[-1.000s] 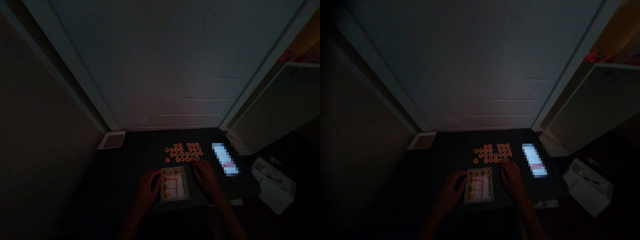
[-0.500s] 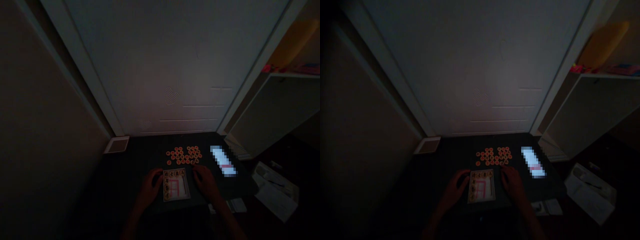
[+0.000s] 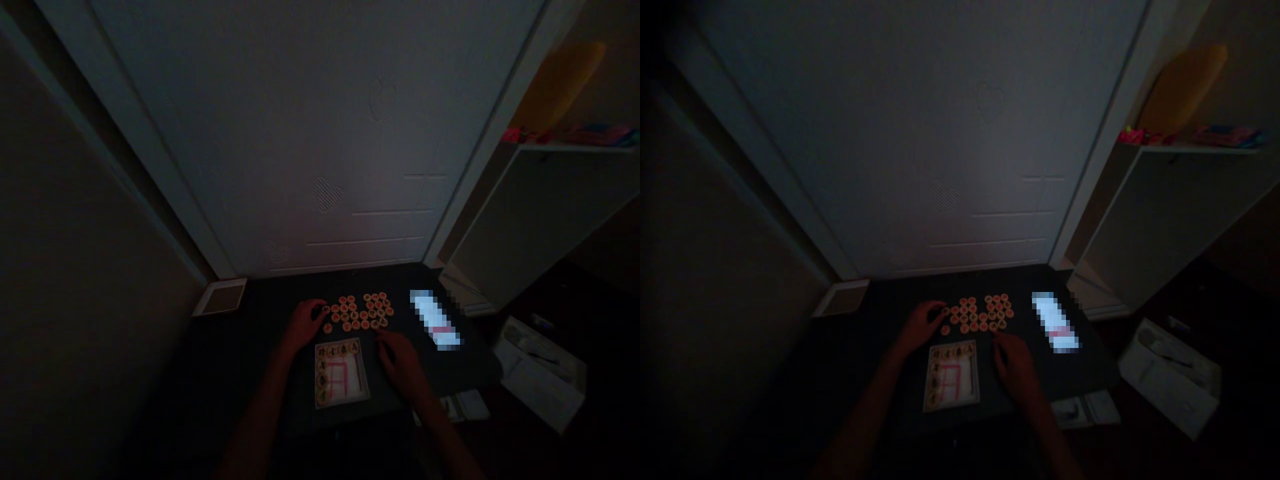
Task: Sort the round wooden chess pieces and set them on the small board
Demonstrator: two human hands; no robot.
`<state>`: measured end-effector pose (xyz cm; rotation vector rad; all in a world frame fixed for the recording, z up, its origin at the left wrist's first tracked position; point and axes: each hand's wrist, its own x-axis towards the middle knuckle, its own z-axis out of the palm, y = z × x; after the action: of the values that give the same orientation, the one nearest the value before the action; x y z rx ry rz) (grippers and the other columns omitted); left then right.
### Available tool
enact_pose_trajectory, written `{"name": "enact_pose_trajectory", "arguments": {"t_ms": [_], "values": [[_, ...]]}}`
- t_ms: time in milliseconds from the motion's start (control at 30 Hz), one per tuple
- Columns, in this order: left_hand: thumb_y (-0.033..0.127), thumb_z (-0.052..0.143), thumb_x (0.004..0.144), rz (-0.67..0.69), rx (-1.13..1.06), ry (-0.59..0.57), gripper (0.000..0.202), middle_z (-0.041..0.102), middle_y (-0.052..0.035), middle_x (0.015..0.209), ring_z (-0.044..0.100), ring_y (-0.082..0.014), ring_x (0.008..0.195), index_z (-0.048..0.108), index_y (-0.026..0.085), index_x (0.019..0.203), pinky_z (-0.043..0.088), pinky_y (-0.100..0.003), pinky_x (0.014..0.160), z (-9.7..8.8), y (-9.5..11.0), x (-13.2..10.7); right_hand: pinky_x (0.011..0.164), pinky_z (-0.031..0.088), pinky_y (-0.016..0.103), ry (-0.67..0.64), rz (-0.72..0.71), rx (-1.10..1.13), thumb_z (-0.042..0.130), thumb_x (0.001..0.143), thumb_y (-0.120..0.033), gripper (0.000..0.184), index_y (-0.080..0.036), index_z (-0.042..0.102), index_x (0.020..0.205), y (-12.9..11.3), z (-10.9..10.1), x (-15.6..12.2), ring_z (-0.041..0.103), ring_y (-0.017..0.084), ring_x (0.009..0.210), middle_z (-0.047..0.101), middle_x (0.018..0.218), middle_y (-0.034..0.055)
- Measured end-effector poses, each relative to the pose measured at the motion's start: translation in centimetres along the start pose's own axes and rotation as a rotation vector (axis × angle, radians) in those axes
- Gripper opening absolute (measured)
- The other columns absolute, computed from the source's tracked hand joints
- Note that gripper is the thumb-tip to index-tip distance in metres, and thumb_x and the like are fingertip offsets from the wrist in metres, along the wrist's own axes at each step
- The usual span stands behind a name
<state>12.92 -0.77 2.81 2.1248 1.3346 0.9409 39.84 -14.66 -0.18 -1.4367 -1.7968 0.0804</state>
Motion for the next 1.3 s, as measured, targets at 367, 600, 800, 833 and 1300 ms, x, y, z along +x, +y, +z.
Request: {"name": "enact_pose_trajectory", "arguments": {"t_ms": [367, 600, 800, 833, 1300], "values": [[0.035, 0.063, 0.089, 0.03, 0.055, -0.035, 0.021, 0.076, -0.005, 0.109, 0.067, -0.0252, 0.104, 0.071, 0.024, 0.105, 0.051, -0.044, 0.096, -0.4, 0.0, 0.2, 0.094, 0.056, 0.047, -0.008, 0.067, 0.024, 0.055, 0.094, -0.021, 0.024, -0.023, 0.069, 0.113, 0.2, 0.3, -0.3, 0.069, 0.026, 0.106, 0.074, 0.115, 0.0094], [0.042, 0.061, 0.092, -0.029, -0.034, 0.002, 0.028, 0.075, -0.0038, 0.114, 0.071, -0.0225, 0.102, 0.068, 0.026, 0.114, 0.056, -0.039, 0.089, -3.0, 1.5, -2.3, 0.095, 0.055, 0.047, -0.02, 0.055, 0.033, 0.054, 0.094, -0.02, 0.024, -0.023, 0.069, 0.113, 0.1, 0.1, -0.2, 0.069, 0.026, 0.107, 0.074, 0.116, 0.0095], [0.041, 0.061, 0.092, -0.043, 0.037, 0.014, 0.025, 0.074, -0.0046, 0.114, 0.067, -0.0239, 0.106, 0.069, 0.026, 0.11, 0.054, -0.042, 0.095, -4.5, 0.2, -4.0, 0.095, 0.055, 0.046, -0.017, 0.042, 0.009, 0.054, 0.095, -0.02, 0.023, -0.022, 0.068, 0.113, 0.0, 0.2, -0.2, 0.069, 0.026, 0.107, 0.074, 0.115, 0.0099], [0.041, 0.062, 0.091, -0.042, 0.061, 0.012, 0.024, 0.074, -0.0048, 0.112, 0.067, -0.0243, 0.106, 0.07, 0.026, 0.109, 0.054, -0.043, 0.096, -4.5, -0.1, -4.2, 0.095, 0.055, 0.046, -0.017, 0.041, 0.004, 0.054, 0.095, -0.019, 0.023, -0.022, 0.069, 0.112, 0.0, 0.1, -0.2, 0.069, 0.026, 0.107, 0.074, 0.115, 0.0098], [0.036, 0.064, 0.091, 0.003, 0.065, -0.062, 0.021, 0.073, -0.0047, 0.109, 0.065, -0.0245, 0.105, 0.072, 0.026, 0.108, 0.052, -0.043, 0.096, -3.0, 0.6, -1.8, 0.093, 0.055, 0.047, -0.026, 0.017, 0.015, 0.057, 0.093, -0.018, 0.021, -0.024, 0.069, 0.11, 0.3, 0.2, -0.1, 0.07, 0.027, 0.104, 0.074, 0.113, 0.0096]]}}
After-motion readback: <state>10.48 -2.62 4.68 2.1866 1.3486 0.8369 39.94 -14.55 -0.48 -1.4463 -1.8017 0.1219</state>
